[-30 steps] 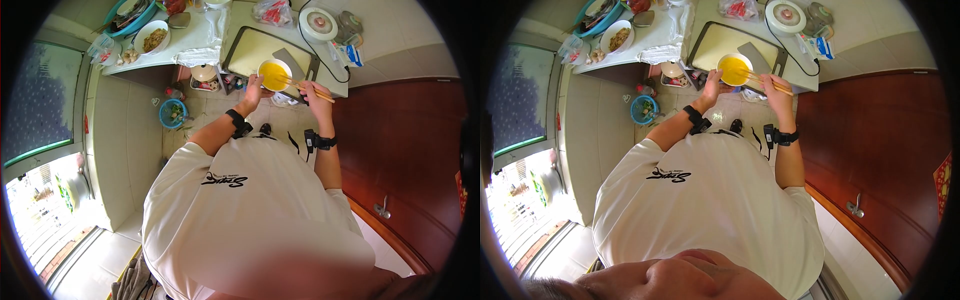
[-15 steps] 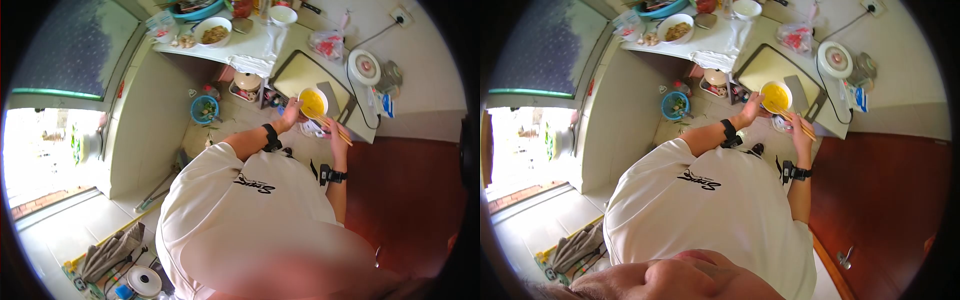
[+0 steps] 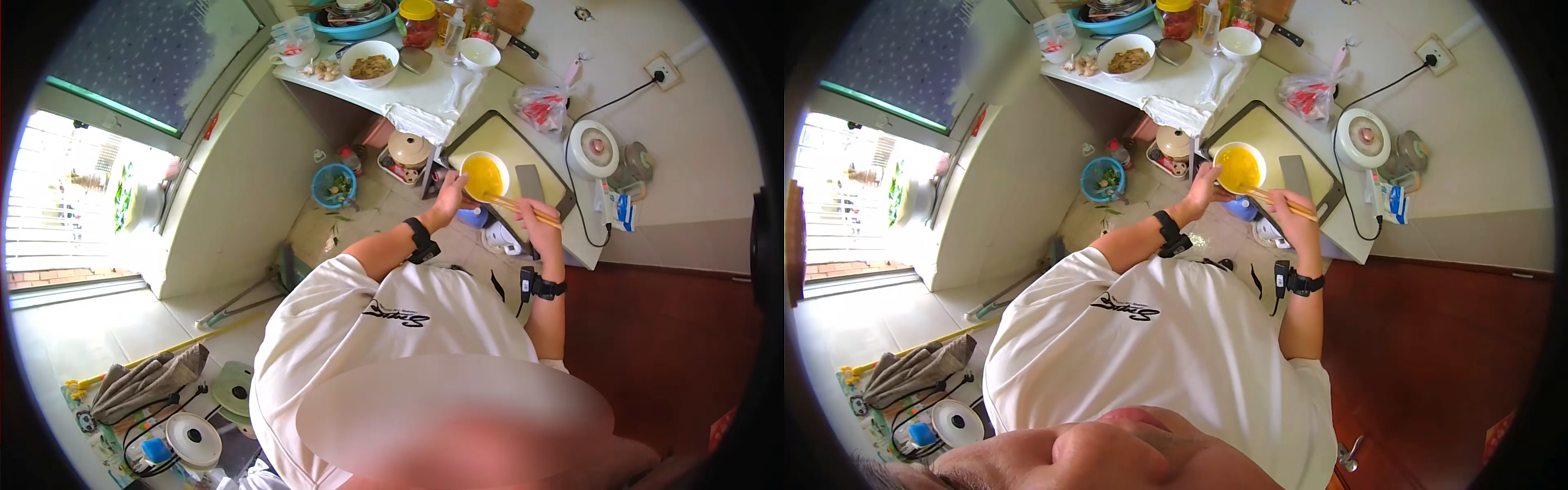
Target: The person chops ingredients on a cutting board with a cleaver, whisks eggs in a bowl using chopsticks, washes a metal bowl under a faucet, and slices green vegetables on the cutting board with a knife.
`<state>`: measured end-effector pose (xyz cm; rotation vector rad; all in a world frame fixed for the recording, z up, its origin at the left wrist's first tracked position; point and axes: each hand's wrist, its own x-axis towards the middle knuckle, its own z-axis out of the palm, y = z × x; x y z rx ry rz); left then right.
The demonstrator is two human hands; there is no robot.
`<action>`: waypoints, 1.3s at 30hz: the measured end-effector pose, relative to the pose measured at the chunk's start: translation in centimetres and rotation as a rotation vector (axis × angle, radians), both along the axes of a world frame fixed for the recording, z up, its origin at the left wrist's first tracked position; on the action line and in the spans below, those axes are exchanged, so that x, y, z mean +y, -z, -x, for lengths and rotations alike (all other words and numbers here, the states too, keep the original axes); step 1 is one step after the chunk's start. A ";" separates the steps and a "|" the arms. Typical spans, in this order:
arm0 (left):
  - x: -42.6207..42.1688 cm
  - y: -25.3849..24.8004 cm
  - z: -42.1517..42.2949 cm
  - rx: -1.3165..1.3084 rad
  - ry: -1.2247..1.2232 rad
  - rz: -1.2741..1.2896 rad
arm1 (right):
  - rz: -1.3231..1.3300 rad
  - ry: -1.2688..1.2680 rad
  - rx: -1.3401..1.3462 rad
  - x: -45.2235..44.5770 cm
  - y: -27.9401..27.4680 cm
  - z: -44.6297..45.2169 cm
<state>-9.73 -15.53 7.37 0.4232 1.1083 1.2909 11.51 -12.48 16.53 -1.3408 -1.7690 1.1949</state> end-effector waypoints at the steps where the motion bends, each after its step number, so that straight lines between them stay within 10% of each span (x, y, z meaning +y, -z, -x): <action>1: -0.1 -0.1 0.1 0.010 -0.020 -0.002 | 0.013 0.004 0.059 -0.1 -0.4 0.5; 39: 3.1 -1.6 3.3 0.072 0.303 -0.031 | 0.158 0.177 0.195 -1.6 -0.1 3.1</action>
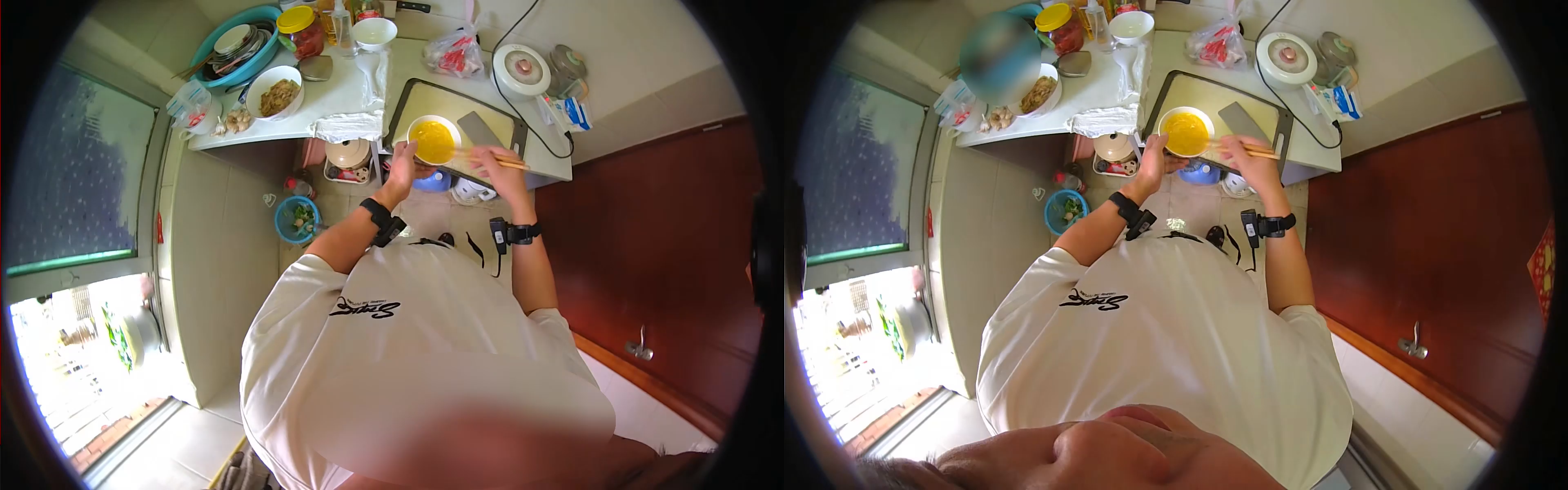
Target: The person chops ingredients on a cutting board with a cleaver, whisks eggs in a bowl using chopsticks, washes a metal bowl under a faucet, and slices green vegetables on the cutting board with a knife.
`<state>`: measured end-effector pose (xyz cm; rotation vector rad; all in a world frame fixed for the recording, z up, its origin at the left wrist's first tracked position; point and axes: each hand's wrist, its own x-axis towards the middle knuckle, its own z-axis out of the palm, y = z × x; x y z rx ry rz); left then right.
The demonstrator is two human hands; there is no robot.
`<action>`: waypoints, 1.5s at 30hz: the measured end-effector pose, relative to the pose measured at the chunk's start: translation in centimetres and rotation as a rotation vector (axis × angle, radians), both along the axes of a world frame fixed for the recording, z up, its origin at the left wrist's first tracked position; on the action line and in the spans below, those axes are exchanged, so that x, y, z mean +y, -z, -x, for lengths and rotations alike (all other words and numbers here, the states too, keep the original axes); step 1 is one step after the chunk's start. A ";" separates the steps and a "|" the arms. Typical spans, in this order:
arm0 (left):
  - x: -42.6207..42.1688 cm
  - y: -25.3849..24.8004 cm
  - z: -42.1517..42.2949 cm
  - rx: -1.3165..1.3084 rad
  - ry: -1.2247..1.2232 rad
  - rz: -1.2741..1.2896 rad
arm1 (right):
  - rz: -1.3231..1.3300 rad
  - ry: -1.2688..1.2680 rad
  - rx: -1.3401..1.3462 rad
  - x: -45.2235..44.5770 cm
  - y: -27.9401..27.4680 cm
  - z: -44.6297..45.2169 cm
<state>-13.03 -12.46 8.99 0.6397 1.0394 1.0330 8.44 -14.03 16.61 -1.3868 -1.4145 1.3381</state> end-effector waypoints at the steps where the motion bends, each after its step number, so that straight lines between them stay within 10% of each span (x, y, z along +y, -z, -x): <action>1: 0.3 -0.1 0.4 0.008 0.028 -0.002 | -0.047 0.087 -0.017 -0.2 0.9 0.1; 23: 2.8 -4.7 8.7 -0.034 0.093 0.034 | -0.118 0.151 -0.034 2.0 -4.8 4.1; 45: 9.9 -4.7 15.8 0.051 -0.415 0.122 | -0.080 -0.080 0.270 20.0 -1.4 10.1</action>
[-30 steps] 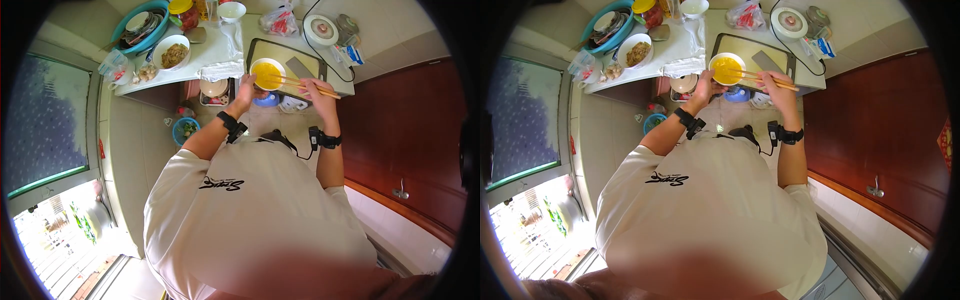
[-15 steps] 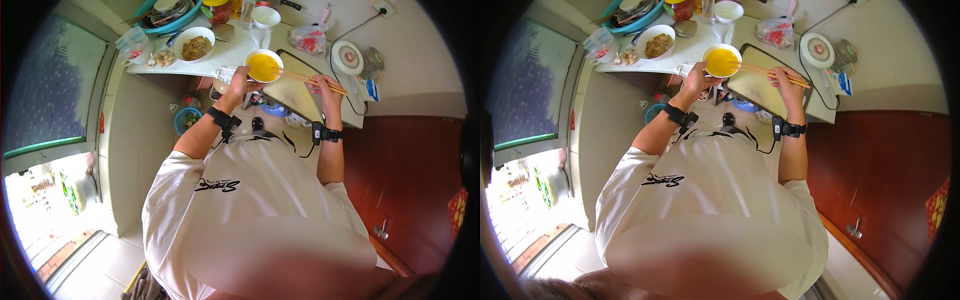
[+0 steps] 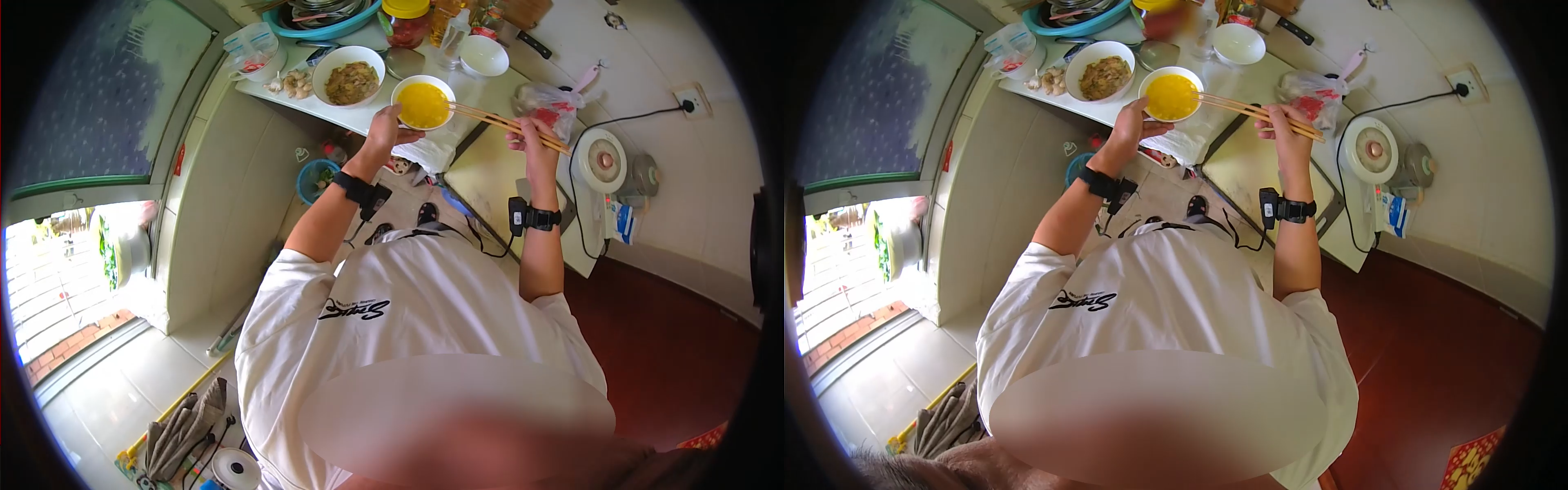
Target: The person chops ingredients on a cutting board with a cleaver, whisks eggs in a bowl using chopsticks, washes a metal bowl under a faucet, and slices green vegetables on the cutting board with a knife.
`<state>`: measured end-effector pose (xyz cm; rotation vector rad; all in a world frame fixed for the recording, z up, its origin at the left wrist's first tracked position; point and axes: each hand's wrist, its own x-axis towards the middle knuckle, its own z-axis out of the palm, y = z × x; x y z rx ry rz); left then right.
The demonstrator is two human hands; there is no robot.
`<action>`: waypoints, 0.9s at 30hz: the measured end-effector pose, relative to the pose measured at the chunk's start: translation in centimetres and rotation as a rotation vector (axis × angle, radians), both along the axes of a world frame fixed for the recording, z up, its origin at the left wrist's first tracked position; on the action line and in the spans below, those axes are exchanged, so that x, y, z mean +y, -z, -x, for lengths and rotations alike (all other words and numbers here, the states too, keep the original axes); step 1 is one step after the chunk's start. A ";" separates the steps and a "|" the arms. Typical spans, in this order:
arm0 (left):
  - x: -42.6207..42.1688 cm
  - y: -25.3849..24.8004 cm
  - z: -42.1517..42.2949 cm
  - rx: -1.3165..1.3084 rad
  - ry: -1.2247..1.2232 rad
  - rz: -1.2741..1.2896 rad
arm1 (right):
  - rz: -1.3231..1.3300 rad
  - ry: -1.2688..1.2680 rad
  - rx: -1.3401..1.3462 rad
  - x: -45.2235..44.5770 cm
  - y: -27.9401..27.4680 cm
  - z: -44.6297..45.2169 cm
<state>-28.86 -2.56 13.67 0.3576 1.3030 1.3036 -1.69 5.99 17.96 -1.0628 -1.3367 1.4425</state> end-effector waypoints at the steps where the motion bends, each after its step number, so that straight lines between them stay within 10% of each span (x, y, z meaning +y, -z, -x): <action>1: 0.2 0.1 0.2 0.006 -0.015 0.004 | -0.023 -0.013 -0.038 0.4 0.0 0.3; 12: 0.8 2.3 0.4 0.032 -0.093 -0.004 | -0.087 -0.034 -0.063 1.2 -1.0 2.0; 18: 1.5 2.5 0.4 0.065 -0.124 -0.007 | -0.960 -0.114 -0.329 -0.5 -0.1 6.5; 27: 0.8 2.4 0.3 0.158 -0.129 -0.026 | -1.246 -0.317 -0.585 -0.7 3.7 9.1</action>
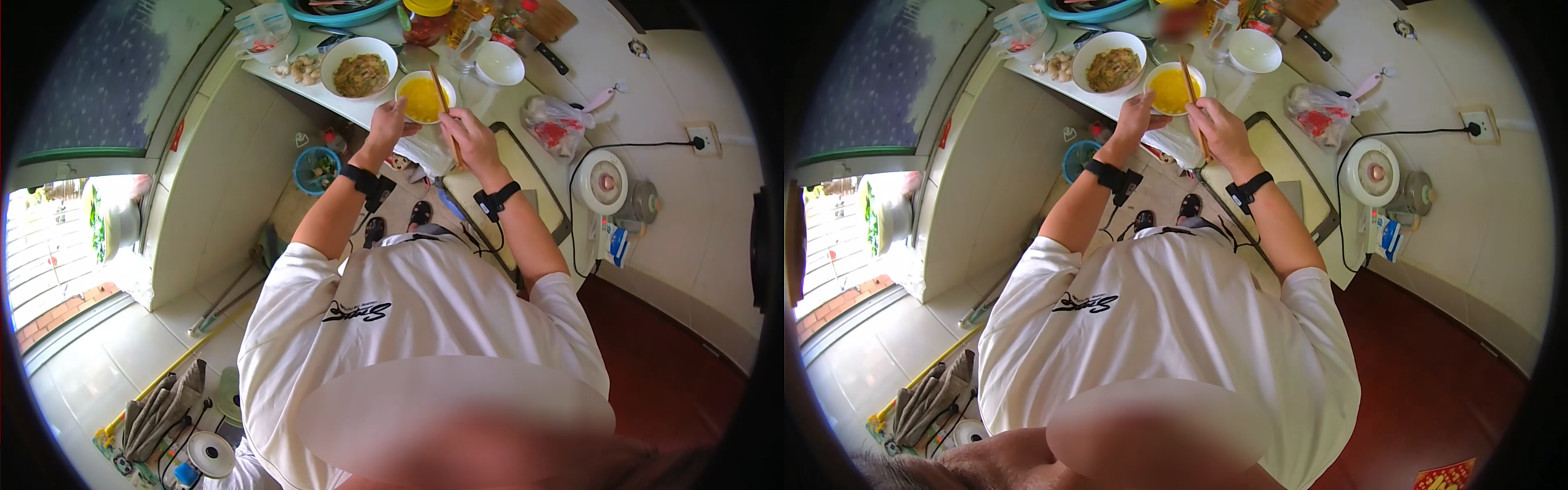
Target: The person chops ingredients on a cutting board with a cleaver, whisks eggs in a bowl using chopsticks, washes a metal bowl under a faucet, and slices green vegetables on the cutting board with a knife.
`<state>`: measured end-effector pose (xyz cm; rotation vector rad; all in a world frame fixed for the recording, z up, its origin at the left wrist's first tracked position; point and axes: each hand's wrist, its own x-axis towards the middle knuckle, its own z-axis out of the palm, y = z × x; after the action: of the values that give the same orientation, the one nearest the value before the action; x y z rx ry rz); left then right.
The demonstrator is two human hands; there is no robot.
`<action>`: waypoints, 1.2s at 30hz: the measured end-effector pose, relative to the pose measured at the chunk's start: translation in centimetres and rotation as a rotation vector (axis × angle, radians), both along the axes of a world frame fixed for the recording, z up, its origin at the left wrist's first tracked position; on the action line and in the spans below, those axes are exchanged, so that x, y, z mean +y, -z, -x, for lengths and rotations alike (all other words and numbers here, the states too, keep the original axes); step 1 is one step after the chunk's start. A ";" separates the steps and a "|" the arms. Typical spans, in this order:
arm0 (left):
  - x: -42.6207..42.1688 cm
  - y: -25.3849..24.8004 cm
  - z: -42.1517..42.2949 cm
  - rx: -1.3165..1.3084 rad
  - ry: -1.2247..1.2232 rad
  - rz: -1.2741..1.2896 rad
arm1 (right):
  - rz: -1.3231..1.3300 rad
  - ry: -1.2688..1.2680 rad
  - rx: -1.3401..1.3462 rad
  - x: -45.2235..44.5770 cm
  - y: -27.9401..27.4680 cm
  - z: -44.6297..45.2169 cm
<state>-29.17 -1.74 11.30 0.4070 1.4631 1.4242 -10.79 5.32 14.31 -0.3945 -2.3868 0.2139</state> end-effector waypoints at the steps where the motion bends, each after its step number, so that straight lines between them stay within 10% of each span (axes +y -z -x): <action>1: -0.4 -0.3 -0.1 0.018 -0.005 0.003 | 0.004 -0.017 -0.077 0.0 0.0 0.3; 14: -6.9 -0.3 0.9 0.012 -0.118 0.017 | -0.036 -0.054 -0.157 0.7 0.3 1.6; 21: -11.3 -0.1 1.6 0.056 -0.243 0.040 | 0.299 0.405 0.280 7.0 -4.9 2.8; 36: -21.7 0.8 2.4 0.046 -0.496 0.031 | 0.303 0.358 0.035 9.9 -6.0 6.0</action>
<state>-31.55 -23.43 10.46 0.0528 1.6965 1.7831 -16.77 15.18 20.29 -0.9399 -2.2052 0.4124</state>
